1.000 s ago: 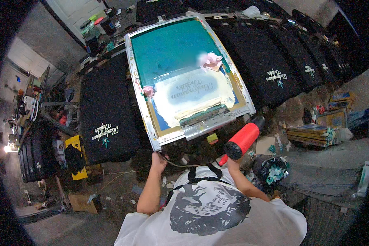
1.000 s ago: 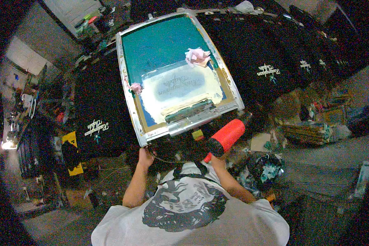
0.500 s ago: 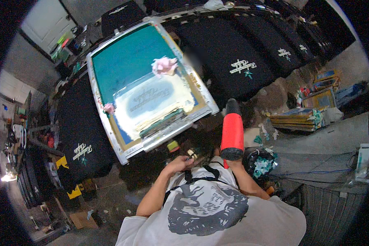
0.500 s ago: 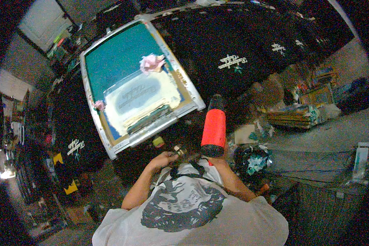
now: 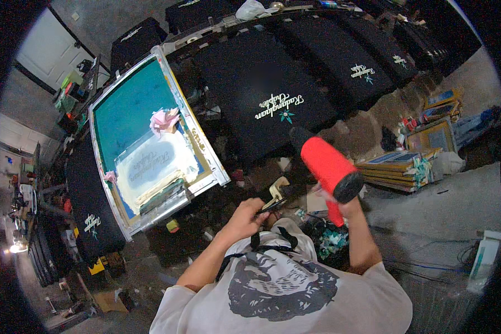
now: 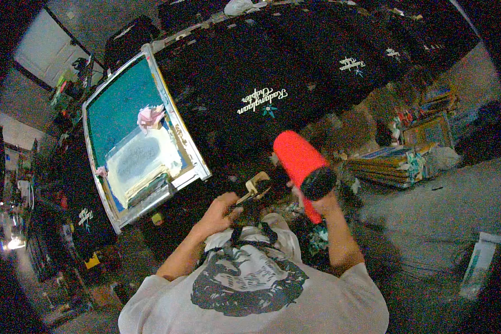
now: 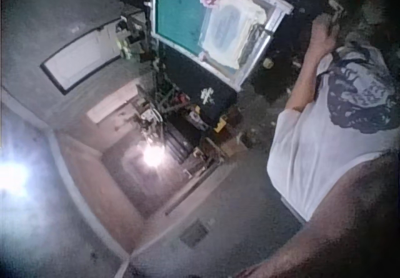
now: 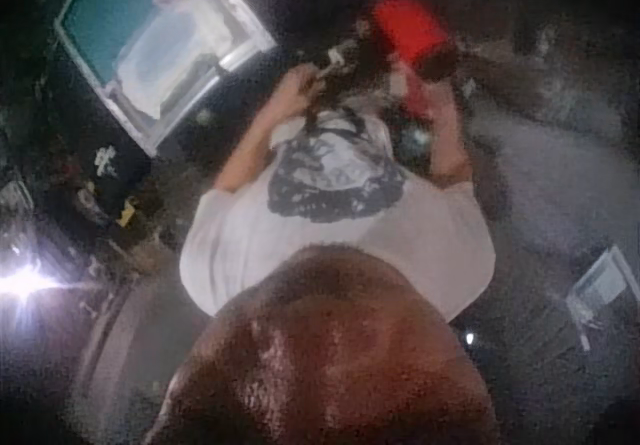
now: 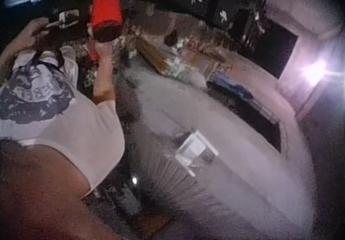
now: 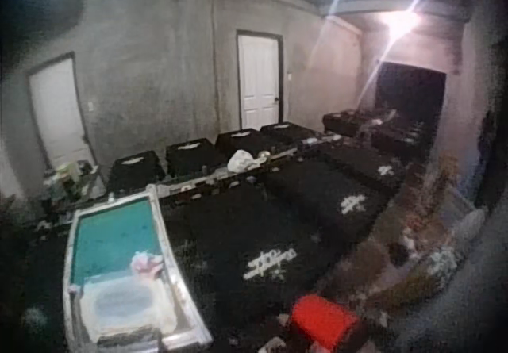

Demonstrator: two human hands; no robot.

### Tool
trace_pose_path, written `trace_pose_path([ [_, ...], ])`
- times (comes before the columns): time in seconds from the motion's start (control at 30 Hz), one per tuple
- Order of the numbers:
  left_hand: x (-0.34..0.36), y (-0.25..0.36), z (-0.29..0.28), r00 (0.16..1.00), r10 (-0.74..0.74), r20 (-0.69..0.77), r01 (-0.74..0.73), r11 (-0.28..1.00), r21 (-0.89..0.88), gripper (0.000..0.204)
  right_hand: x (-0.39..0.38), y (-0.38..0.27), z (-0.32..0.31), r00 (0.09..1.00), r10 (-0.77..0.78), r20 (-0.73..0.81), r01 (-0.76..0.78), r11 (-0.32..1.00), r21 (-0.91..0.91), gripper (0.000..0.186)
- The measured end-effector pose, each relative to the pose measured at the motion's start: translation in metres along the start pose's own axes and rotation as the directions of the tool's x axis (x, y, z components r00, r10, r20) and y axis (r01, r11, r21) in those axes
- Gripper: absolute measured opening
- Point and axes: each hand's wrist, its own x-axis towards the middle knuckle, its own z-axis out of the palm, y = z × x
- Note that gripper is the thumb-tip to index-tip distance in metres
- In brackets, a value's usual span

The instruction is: The person uses a red heat gun to apply heat to printed logos on black tote bags laid out on a workbench. The person moves the heat gun across the surface of each bag to cure or set the print, then shifts to the next bag in sequence.

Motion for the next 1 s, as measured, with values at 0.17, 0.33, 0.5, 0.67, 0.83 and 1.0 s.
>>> trace_pose_path([
  [0.17, 0.042, 0.046, -0.003, 0.916, 0.318, -0.245, -0.262, 0.936, 0.235, 0.031, 0.054, -0.087, -0.086, 0.978, 0.206, 0.026, -0.199, 0.89, 0.41, 0.026],
  [0.33, 0.062, 0.06, -0.006, 0.883, 0.349, -0.312, -0.202, 0.886, 0.418, 0.039, 0.107, -0.11, -0.128, 0.954, 0.301, -0.021, -0.274, 0.894, 0.355, 0.023],
  [0.5, 0.086, 0.028, 0.005, 0.723, 0.597, -0.346, -0.333, 0.741, 0.583, 0.048, 0.135, -0.102, -0.124, 0.93, 0.337, -0.144, -0.229, 0.842, 0.489, 0.019],
  [0.67, 0.112, 0.004, 0.017, 0.793, 0.279, -0.542, -0.038, 0.91, 0.414, 0.064, 0.148, -0.068, -0.125, 0.928, 0.36, 0.093, -0.369, 0.856, 0.363, 0.023],
  [0.83, 0.149, -0.008, 0.025, 0.752, -0.009, -0.659, 0.279, 0.91, 0.306, 0.092, 0.172, -0.041, -0.119, 0.89, 0.435, -0.132, -0.331, 0.819, 0.468, 0.024],
  [1.0, 0.176, -0.022, 0.031, 0.761, -0.231, -0.607, 0.465, 0.846, 0.26, 0.115, 0.179, -0.046, -0.101, 0.932, 0.337, 0.134, -0.362, 0.868, 0.34, 0.023],
])
